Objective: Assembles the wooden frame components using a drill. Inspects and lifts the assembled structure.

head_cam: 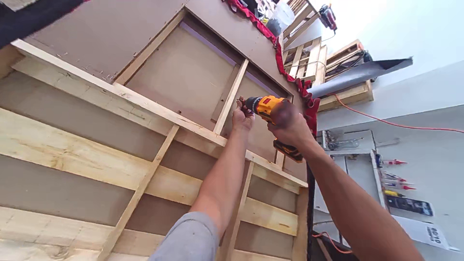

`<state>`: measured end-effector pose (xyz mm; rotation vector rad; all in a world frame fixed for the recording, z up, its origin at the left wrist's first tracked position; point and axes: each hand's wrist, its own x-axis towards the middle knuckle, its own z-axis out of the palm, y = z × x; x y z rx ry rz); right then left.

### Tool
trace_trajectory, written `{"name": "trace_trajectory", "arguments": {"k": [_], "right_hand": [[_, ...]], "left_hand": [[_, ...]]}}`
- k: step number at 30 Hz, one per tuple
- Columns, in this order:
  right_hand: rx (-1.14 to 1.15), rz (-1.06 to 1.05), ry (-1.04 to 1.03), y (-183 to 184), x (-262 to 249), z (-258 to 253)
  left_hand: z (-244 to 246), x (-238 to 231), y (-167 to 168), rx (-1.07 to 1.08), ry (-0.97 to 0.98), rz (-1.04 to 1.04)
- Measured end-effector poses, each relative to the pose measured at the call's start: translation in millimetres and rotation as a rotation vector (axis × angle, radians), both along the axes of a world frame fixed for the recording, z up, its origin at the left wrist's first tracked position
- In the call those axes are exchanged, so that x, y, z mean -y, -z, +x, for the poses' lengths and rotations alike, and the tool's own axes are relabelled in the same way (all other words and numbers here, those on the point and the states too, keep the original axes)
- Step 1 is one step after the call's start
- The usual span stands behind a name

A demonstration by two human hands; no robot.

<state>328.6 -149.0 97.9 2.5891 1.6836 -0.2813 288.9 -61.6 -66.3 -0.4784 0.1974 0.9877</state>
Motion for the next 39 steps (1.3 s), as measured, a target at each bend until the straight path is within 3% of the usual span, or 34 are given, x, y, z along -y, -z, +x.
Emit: {"name": "trace_trajectory", "arguments": {"k": [5,20,28,39], "right_hand": [[-0.038,-0.026,0.002,3.7,-18.3,-2.5],[-0.037,-0.095,0.028,2.2,-37.0,-12.4],[0.007,-0.169,0.003,0.6,-42.5,-15.2],[0.034,-0.087,-0.005,7.1,-26.2,-24.3]], "left_hand": [[4.6,-12.2,3.3,0.045,-0.04,-0.161],[1.0,-17.3,-5.0,-0.029,-0.026,-0.269],[2.7,-15.8,0.0,-0.055,-0.048,-0.194],[-0.8,-14.5,-6.1,-0.079,-0.036,-0.189]]}}
